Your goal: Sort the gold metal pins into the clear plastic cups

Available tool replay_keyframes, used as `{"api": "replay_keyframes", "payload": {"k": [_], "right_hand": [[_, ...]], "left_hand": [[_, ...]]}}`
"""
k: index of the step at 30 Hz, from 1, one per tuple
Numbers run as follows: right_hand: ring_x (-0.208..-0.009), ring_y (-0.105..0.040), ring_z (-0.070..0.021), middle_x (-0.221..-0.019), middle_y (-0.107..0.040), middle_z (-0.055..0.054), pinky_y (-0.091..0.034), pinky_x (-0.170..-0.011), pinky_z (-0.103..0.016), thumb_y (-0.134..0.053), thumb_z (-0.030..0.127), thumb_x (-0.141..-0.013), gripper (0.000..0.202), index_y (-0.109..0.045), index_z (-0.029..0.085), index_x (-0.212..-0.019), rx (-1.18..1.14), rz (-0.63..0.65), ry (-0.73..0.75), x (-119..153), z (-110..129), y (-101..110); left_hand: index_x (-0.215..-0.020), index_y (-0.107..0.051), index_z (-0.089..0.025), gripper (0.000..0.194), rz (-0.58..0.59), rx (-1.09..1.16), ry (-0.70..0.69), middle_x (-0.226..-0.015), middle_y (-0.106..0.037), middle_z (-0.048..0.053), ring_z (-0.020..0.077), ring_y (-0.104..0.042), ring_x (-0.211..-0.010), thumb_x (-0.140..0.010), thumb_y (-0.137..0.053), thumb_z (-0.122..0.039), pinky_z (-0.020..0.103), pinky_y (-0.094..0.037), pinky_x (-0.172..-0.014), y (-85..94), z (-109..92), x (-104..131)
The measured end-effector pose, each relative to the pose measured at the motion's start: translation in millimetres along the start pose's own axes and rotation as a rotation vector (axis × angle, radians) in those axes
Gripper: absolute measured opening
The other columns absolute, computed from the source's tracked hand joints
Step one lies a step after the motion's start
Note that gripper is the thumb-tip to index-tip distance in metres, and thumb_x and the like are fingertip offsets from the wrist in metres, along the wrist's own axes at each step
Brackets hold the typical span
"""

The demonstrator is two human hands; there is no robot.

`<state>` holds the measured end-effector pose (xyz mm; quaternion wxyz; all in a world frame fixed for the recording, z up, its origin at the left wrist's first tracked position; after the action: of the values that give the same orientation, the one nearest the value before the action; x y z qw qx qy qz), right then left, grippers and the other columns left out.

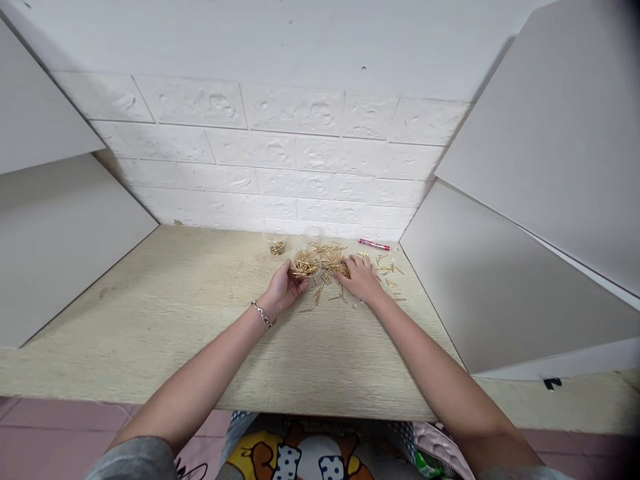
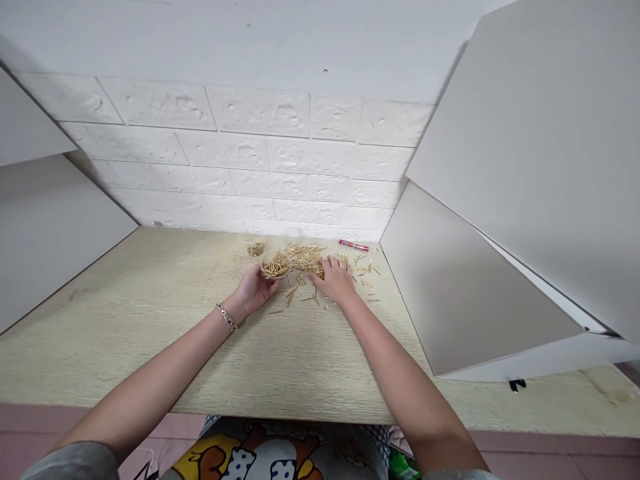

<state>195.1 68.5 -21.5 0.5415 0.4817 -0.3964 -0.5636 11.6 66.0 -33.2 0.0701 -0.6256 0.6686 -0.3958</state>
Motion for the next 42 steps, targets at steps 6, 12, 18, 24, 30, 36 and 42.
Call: {"api": "replay_keyframes", "payload": {"k": [6,12,18,24,30,36,42], "right_hand": [[-0.101,-0.041,-0.0234,-0.107,-0.049,-0.01,-0.033,-0.084,-0.035,-0.035,0.033,-0.088,0.027,-0.052,0.021,-0.104,0.019,-0.091,0.03,-1.5,5.1,2.7],[-0.095,-0.044,-0.0227,-0.098,-0.051,-0.009,-0.034,-0.08,-0.033,-0.035,0.034,-0.089,0.024,-0.053,0.02,-0.096,0.101,-0.101,0.046,-9.5,4.9,3.3],[-0.094,-0.05,-0.0211,-0.097,-0.056,-0.008,-0.035,-0.075,-0.029,-0.035,0.038,-0.09,0.027,-0.055,0.02,-0.092,0.154,-0.078,0.084,-18.6,4.4,4.7],[-0.089,-0.057,-0.0213,-0.094,-0.062,-0.011,-0.038,-0.072,-0.028,-0.032,0.039,-0.091,0.033,-0.057,0.017,-0.093,0.265,-0.051,0.14,-27.2,7.4,3.7],[-0.083,-0.06,-0.022,-0.09,-0.063,-0.013,-0.038,-0.064,-0.026,-0.026,0.041,-0.092,0.041,-0.058,0.015,-0.091,0.331,-0.062,0.165,-33.4,4.0,0.3],[-0.081,-0.059,-0.0198,-0.09,-0.063,-0.013,-0.035,-0.063,-0.024,-0.025,0.044,-0.092,0.044,-0.058,0.015,-0.091,0.26,-0.106,0.109,-36.7,-5.2,1.0],[-0.061,-0.052,-0.0146,-0.07,-0.061,-0.006,-0.029,-0.055,-0.024,-0.032,0.041,-0.09,0.039,-0.056,0.017,-0.069,-0.019,-0.328,0.027,-36.7,-16.6,19.7]], "left_hand": [[-0.085,-0.056,-0.012,0.019,0.005,-0.011,0.003,-0.068,-0.059,0.003,0.0084,-0.055,-0.051,-0.086,-0.041,-0.024,0.019,-0.05,-0.046,0.4,1.2,0.0],[-0.082,-0.055,-0.012,0.02,0.002,-0.015,0.001,-0.066,-0.059,0.002,0.0082,-0.054,-0.05,-0.086,-0.04,-0.025,0.019,-0.05,-0.046,0.6,1.1,0.1],[-0.082,-0.054,-0.013,0.019,-0.016,-0.004,0.005,-0.066,-0.059,0.003,0.008,-0.054,-0.049,-0.086,-0.041,-0.026,0.019,-0.049,-0.046,2.3,1.7,-0.2],[-0.086,-0.056,-0.012,0.023,0.002,-0.011,0.021,-0.069,-0.06,0.004,0.0093,-0.057,-0.055,-0.087,-0.039,-0.027,0.018,-0.05,-0.047,2.0,1.5,0.5],[-0.086,-0.056,-0.012,0.022,0.003,-0.016,0.022,-0.069,-0.06,0.004,0.0088,-0.057,-0.054,-0.087,-0.04,-0.026,0.018,-0.05,-0.047,2.4,1.7,0.2],[-0.087,-0.056,-0.012,0.02,0.001,0.016,0.045,-0.066,-0.059,0.003,0.0083,-0.055,-0.052,-0.086,-0.04,-0.025,0.018,-0.051,-0.048,3.7,3.3,-1.4],[-0.085,-0.055,-0.012,0.019,-0.01,0.018,0.042,-0.066,-0.059,0.003,0.008,-0.055,-0.051,-0.086,-0.039,-0.023,0.018,-0.051,-0.047,3.5,2.5,-0.9]]}}
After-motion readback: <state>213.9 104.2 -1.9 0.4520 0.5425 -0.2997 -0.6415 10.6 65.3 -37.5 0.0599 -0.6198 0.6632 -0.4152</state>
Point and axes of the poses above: each hand's wrist, its own x-axis away from the middle knuckle, its own y-axis out of the back of the hand, z = x × y, the point moved 7 cm from there along -x, towards the middle knuckle
